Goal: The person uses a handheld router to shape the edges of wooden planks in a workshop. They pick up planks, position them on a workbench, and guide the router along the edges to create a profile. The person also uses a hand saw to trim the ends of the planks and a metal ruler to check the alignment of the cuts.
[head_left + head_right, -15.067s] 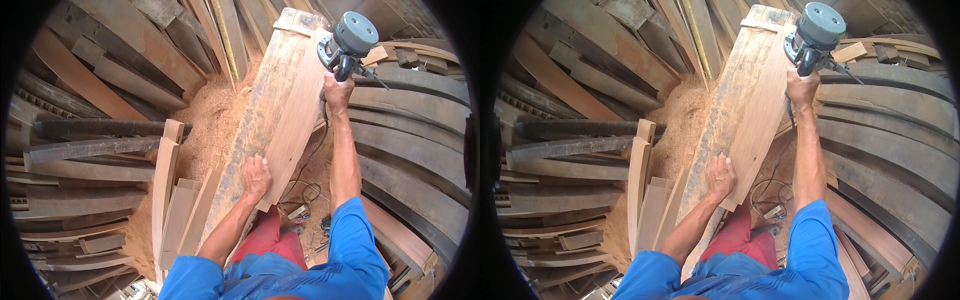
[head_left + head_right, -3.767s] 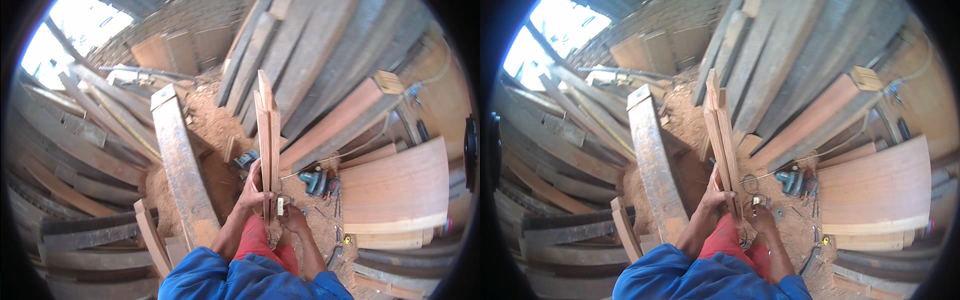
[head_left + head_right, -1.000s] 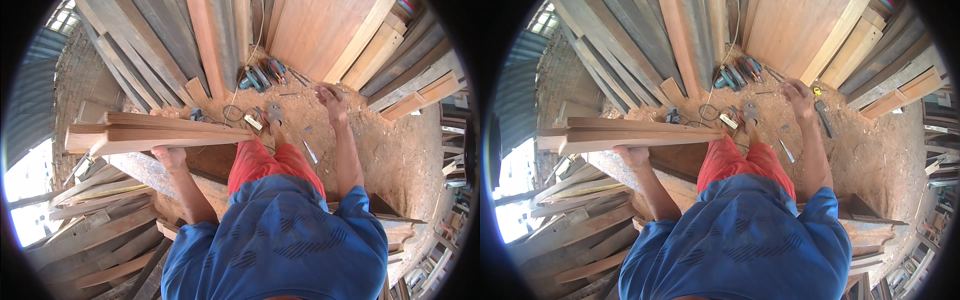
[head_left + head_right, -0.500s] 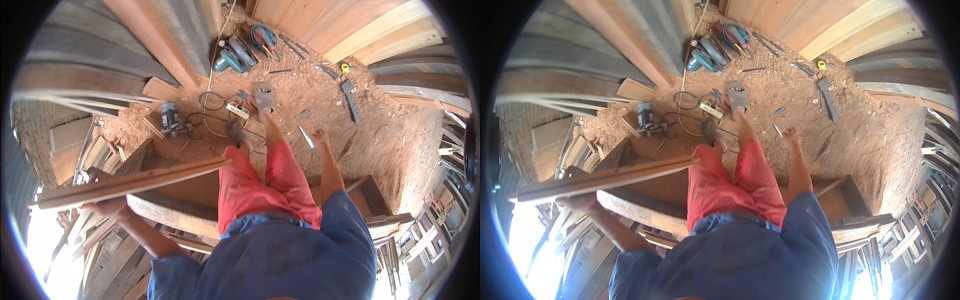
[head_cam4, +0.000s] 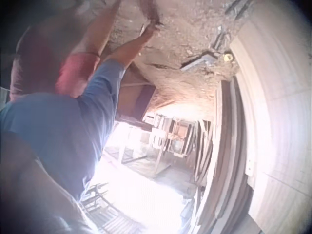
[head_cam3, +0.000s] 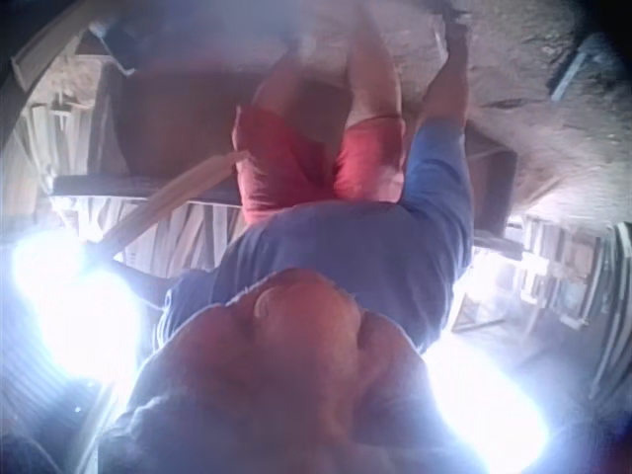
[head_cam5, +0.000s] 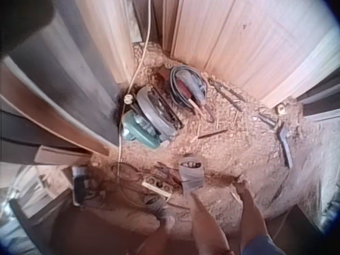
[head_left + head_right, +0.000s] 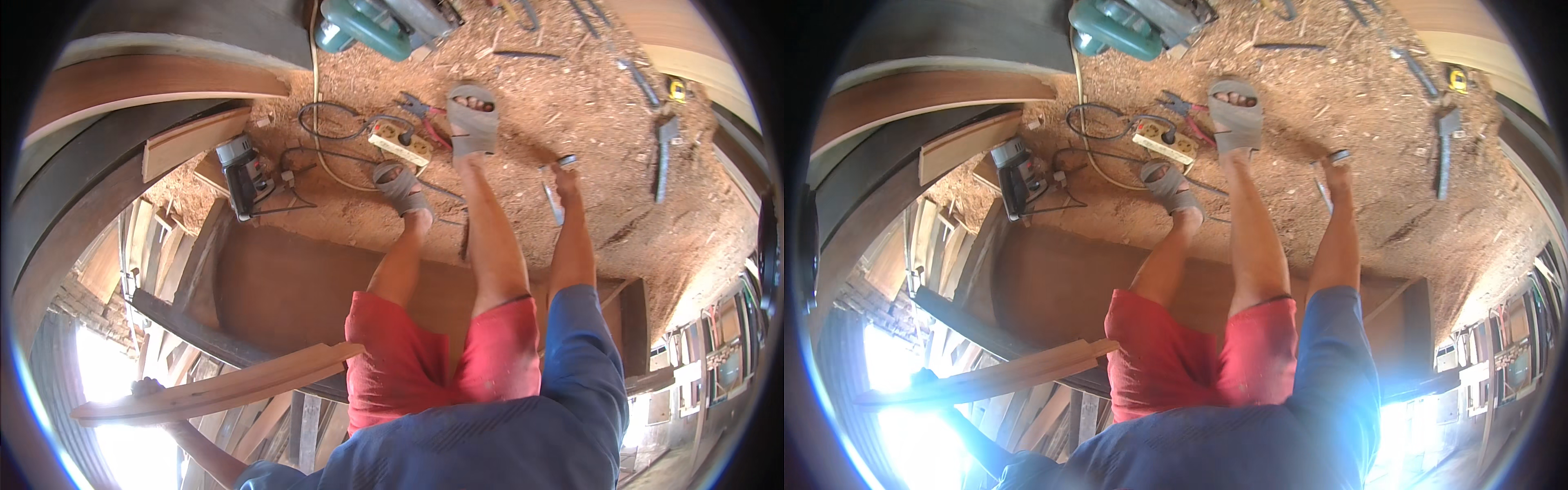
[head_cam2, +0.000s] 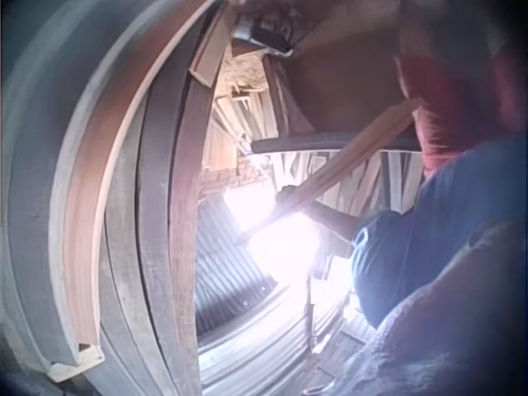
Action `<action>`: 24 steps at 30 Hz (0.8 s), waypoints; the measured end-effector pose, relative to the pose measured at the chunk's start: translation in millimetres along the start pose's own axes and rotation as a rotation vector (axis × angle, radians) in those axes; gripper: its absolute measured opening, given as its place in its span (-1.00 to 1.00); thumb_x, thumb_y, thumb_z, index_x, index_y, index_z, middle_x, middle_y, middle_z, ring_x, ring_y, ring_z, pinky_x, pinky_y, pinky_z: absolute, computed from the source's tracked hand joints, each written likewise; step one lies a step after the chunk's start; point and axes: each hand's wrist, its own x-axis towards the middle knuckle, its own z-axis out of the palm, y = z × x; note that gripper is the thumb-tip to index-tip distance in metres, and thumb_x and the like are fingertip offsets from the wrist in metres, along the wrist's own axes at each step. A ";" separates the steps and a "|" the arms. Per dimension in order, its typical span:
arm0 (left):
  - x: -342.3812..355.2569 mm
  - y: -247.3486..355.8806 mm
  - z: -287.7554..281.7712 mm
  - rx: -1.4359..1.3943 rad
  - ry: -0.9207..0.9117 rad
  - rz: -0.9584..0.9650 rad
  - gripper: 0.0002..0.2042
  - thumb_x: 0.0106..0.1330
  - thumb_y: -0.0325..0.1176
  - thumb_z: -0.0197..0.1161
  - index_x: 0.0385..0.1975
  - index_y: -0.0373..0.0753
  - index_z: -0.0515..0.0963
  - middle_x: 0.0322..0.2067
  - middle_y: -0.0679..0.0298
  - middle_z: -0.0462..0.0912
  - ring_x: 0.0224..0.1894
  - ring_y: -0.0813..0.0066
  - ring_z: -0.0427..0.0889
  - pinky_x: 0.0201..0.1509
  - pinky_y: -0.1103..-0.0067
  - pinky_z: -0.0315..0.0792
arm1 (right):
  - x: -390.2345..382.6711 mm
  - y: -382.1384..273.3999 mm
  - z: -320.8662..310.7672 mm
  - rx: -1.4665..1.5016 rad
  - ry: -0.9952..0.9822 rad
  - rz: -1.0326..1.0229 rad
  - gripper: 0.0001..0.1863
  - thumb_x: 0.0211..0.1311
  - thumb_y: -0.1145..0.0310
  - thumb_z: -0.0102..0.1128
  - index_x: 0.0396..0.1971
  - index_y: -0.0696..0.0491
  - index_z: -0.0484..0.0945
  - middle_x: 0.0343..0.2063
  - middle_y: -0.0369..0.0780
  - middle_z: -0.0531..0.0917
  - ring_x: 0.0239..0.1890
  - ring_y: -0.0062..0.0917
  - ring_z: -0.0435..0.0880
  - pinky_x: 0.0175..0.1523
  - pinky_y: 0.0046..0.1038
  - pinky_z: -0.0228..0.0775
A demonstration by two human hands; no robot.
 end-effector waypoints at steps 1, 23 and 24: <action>1.5 0.9 8.9 0.070 0.080 0.062 -0.48 0.37 0.08 0.19 -0.05 -0.35 0.49 -0.40 0.18 0.54 -0.31 0.43 0.45 -0.21 0.51 0.34 | 6.4 1.3 15.9 0.008 0.100 -0.030 -0.23 0.15 0.07 0.41 0.20 0.31 0.38 -0.35 -0.13 0.67 -0.33 -0.43 0.58 -0.26 -0.34 0.45; -192.3 -150.2 157.4 0.453 0.607 0.960 -0.06 0.27 0.61 -0.35 0.28 -0.17 0.28 -0.01 0.13 0.51 0.08 0.18 0.56 0.21 0.10 0.47 | -393.3 -79.0 -162.9 0.517 -0.059 -0.514 -0.86 0.29 0.38 0.20 -0.24 0.12 0.52 -0.42 -0.20 0.65 -0.47 -0.44 0.68 -0.35 -0.32 0.60; -211.1 -153.7 165.2 0.384 0.591 0.949 0.01 0.22 0.63 -0.21 0.41 -0.17 0.16 0.14 0.13 0.43 0.23 0.12 0.44 0.36 0.06 0.29 | -412.4 -82.9 -172.2 0.785 -0.008 -0.444 -0.91 0.27 0.45 0.20 -0.28 0.08 0.49 -0.52 -0.23 0.61 -0.55 -0.45 0.63 -0.43 -0.33 0.57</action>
